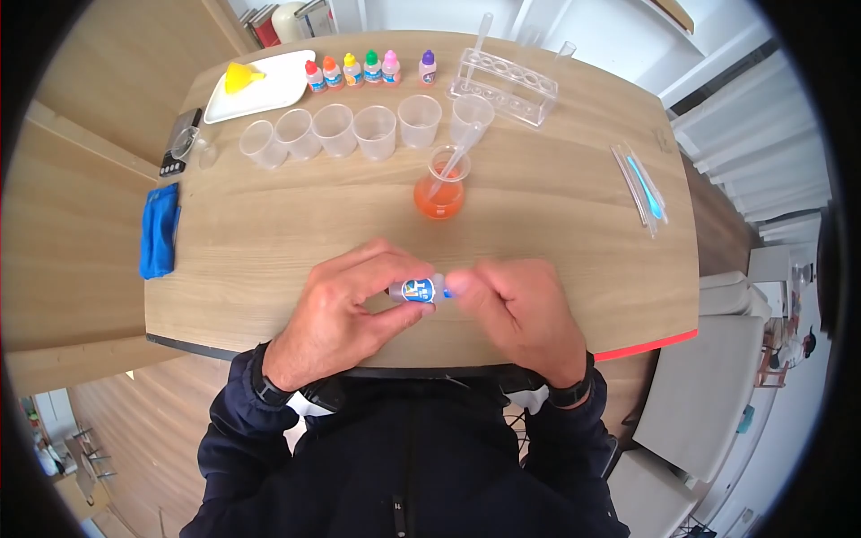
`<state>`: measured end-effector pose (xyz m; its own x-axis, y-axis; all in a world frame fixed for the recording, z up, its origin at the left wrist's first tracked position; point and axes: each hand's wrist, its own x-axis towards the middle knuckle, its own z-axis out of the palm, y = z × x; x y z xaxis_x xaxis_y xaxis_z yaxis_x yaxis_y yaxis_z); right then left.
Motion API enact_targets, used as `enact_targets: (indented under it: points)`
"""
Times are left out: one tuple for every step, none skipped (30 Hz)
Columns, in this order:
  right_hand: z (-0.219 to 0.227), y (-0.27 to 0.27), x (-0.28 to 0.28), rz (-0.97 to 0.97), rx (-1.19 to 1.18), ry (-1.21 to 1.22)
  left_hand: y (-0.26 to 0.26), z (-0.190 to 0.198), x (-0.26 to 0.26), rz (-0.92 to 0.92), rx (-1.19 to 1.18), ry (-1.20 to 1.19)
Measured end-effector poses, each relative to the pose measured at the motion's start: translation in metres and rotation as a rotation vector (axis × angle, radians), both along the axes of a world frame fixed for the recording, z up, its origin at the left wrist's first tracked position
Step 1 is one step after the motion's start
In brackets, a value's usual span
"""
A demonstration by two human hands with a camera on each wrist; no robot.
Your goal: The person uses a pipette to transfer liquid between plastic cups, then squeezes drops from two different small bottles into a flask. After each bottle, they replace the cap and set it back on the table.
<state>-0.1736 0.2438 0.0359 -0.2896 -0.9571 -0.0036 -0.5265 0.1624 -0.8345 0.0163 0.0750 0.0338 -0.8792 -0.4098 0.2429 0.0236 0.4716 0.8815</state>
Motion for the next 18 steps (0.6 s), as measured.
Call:
enact_targets:
  points:
    - [0.001, 0.001, -0.001, 0.001, 0.0, 0.006, 0.0, 0.0, 0.0, 0.0, 0.004, -0.004]
    - [0.003, 0.001, -0.001, 0.003, -0.001, 0.012, 0.0, 0.0, 0.0, 0.002, 0.009, -0.007]
    - [0.005, -0.003, 0.007, -0.043, -0.117, -0.018, -0.001, 0.0, 0.0, 0.0, -0.007, 0.002]
    - [0.006, -0.006, 0.012, -0.088, -0.233, -0.051, -0.002, 0.0, 0.0, -0.001, -0.022, 0.01]
    - [0.004, -0.007, 0.011, -0.071, -0.231, -0.075, -0.003, 0.0, 0.001, -0.002, -0.037, 0.016]
    - [0.0, -0.007, 0.011, -0.056, -0.228, -0.1, -0.003, 0.0, 0.001, -0.003, -0.034, 0.019]
    - [-0.003, -0.006, 0.01, -0.042, -0.226, -0.124, -0.002, 0.0, 0.0, -0.006, -0.031, 0.021]
    - [-0.004, -0.006, 0.011, -0.052, -0.222, -0.128, -0.002, -0.001, 0.0, -0.009, -0.027, 0.025]
    - [-0.005, -0.006, 0.012, -0.06, -0.217, -0.132, -0.001, -0.001, 0.0, -0.006, -0.029, 0.021]
    - [-0.006, -0.006, 0.013, -0.067, -0.212, -0.136, 0.0, -0.001, 0.0, -0.001, -0.032, 0.018]
    - [-0.006, -0.006, 0.014, -0.079, -0.18, -0.152, 0.0, -0.002, 0.001, 0.005, -0.035, 0.014]
    - [-0.007, -0.004, 0.015, -0.09, -0.148, -0.169, 0.0, -0.002, 0.001, 0.005, -0.036, 0.007]
    - [-0.008, -0.004, 0.015, -0.101, -0.115, -0.186, 0.0, -0.003, 0.001, 0.005, -0.036, 0.001]
    - [-0.01, -0.005, 0.016, -0.108, -0.136, -0.226, 0.0, -0.003, 0.002, 0.005, -0.036, -0.006]
    - [-0.013, -0.006, 0.016, -0.115, -0.156, -0.266, -0.001, -0.002, 0.002, -0.001, -0.004, -0.04]
    - [-0.016, -0.007, 0.017, -0.122, -0.175, -0.307, -0.002, -0.001, 0.002, -0.007, 0.029, -0.075]
    - [-0.017, -0.007, 0.017, -0.122, -0.161, -0.283, -0.003, -0.001, 0.002, -0.013, 0.062, -0.11]
    - [-0.018, -0.007, 0.015, -0.123, -0.147, -0.258, -0.004, -0.002, 0.002, -0.025, 0.144, -0.136]
